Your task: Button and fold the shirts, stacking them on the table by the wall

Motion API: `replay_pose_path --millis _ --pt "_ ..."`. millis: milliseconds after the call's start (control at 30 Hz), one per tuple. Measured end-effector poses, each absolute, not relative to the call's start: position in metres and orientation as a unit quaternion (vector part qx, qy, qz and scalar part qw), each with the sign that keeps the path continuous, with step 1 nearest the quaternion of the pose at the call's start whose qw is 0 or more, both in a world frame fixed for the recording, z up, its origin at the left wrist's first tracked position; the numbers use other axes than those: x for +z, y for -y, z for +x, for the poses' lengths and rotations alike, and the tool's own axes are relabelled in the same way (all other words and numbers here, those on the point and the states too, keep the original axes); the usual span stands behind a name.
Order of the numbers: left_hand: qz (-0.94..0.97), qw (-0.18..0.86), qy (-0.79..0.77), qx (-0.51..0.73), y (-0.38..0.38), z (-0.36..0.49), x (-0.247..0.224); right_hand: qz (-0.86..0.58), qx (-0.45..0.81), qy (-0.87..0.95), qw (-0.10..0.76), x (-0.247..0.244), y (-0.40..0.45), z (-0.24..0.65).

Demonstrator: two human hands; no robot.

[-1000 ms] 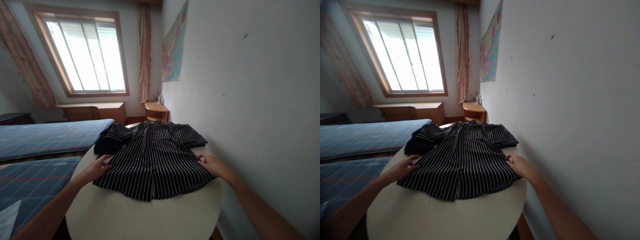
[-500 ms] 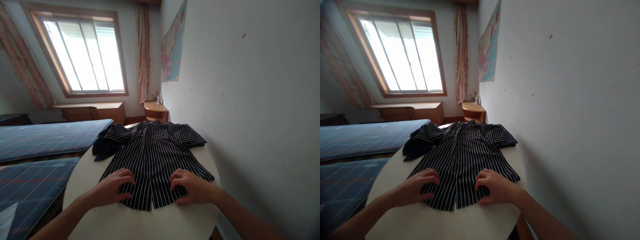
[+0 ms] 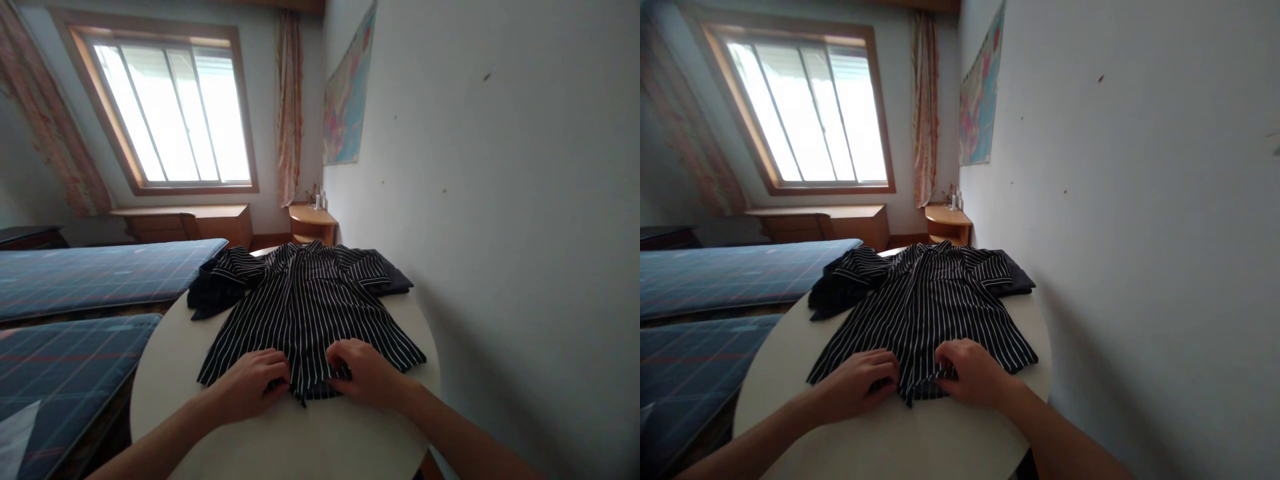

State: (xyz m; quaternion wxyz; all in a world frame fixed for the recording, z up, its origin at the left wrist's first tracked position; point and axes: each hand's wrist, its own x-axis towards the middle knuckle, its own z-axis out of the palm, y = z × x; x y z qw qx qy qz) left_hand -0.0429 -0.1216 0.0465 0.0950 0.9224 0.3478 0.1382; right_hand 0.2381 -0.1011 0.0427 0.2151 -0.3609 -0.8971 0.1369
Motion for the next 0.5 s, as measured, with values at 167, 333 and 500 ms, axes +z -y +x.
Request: replay_pose_path --millis 167,333,500 --pt "0.92 0.083 -0.346 0.163 0.121 -0.037 0.04 -0.346 0.104 0.906 0.219 0.03 0.103 0.225" --pt "0.896 0.044 -0.372 0.238 0.117 -0.036 0.034 -0.387 0.082 0.861 0.319 0.026 0.103 0.214" --pt "0.908 0.078 -0.378 0.163 0.117 -0.043 0.03 -0.354 0.106 0.909 0.194 0.022 0.107 0.211"
